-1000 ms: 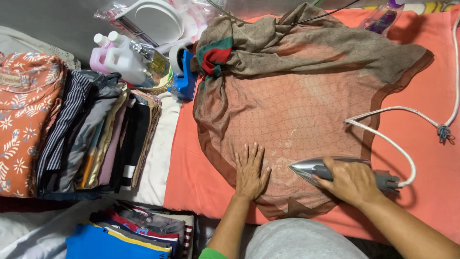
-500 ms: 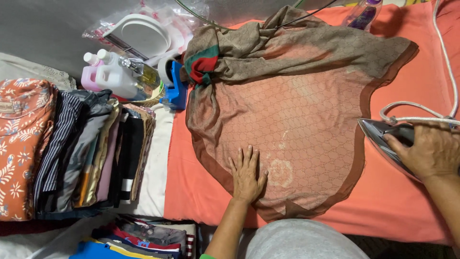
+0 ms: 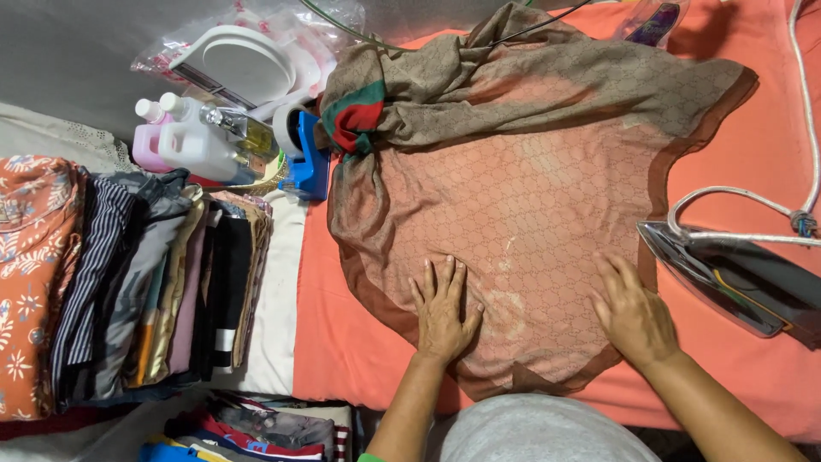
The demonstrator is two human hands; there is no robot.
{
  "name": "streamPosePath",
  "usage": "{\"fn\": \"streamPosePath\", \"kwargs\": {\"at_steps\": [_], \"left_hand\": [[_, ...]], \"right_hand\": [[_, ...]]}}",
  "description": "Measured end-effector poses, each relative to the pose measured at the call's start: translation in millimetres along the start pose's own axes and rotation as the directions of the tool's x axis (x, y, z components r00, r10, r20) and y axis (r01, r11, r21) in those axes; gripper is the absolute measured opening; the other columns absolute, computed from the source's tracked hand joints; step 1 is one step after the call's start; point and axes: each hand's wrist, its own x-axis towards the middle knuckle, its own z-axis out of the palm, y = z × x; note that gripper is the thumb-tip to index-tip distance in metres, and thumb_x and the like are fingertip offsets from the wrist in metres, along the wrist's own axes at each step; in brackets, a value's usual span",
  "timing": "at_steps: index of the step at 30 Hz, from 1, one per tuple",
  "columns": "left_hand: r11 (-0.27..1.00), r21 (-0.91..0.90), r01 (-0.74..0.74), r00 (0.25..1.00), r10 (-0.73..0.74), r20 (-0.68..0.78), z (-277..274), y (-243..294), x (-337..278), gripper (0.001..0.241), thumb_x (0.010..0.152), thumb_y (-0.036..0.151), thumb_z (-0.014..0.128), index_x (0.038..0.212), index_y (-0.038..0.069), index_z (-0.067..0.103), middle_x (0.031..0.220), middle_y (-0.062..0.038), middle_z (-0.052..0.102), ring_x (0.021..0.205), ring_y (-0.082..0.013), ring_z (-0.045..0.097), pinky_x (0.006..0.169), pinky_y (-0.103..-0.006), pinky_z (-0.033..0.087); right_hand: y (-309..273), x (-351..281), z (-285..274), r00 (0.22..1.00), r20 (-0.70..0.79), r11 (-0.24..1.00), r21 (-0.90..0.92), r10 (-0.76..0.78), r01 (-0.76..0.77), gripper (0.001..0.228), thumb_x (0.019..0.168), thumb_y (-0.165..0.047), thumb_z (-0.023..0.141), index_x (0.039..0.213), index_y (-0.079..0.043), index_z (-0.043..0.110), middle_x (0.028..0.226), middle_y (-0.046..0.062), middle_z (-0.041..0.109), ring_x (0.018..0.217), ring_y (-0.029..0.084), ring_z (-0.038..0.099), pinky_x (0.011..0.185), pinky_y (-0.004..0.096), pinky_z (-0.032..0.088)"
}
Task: The person lays a brown patterned garment on a coral-colored surface, sprays it with water, and irons it using a handheld iron. They repeatedly adjust the fabric and continue ironing different sections throughout the clip.
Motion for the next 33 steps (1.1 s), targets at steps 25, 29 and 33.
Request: {"fn": "streamPosePath", "kwargs": {"at_steps": [25, 29, 33], "left_hand": [[0.984, 0.174, 0.048, 0.993, -0.029, -0.11, 0.5, -22.0, 66.1, 0.071, 0.092, 0.037, 0.062, 0.154, 0.008, 0.042, 0.163, -0.012, 0.032, 0.154, -0.0414, 0.012, 0.118, -0.0711, -0.004], [0.921, 0.328, 0.209, 0.975, -0.171, -0.141, -3.7, -24.5, 69.8, 0.072, 0.088, 0.03, 0.062, 0.154, 0.01, 0.043, 0.168, -0.012, 0.027, 0.158, -0.039, 0.011, 0.118, -0.0703, -0.006], [0.979, 0.126, -0.163, 0.956, 0.188, -0.227, -3.6, 5.2, 55.7, 0.071, 0.089, 0.05, 0.07, 0.149, 0.016, 0.051, 0.165, -0.011, 0.033, 0.156, -0.0381, 0.015, 0.117, -0.0742, -0.008]], "right_hand": [[-38.1, 75.1, -32.9, 0.957, -0.016, 0.957, -0.018, -0.288, 0.288, 0.025, 0.081, -0.019, 0.071, 0.102, -0.005, 0.068, 0.097, 0.018, 0.067, 0.087, 0.036, 0.066, 0.077, 0.049, 0.054], [-32.3, 14.7, -12.0, 0.892, 0.12, 0.899, 0.101, -0.436, 0.425, 0.031, 0.07, -0.021, 0.074, 0.098, -0.008, 0.068, 0.094, 0.012, 0.069, 0.093, 0.032, 0.065, 0.081, 0.046, 0.048], [-18.3, 1.9, -36.1, 0.965, 0.056, 0.962, 0.112, -0.256, 0.249, 0.014, 0.08, -0.017, 0.07, 0.094, -0.011, 0.069, 0.096, 0.005, 0.068, 0.098, 0.025, 0.065, 0.087, 0.044, 0.047]]}}
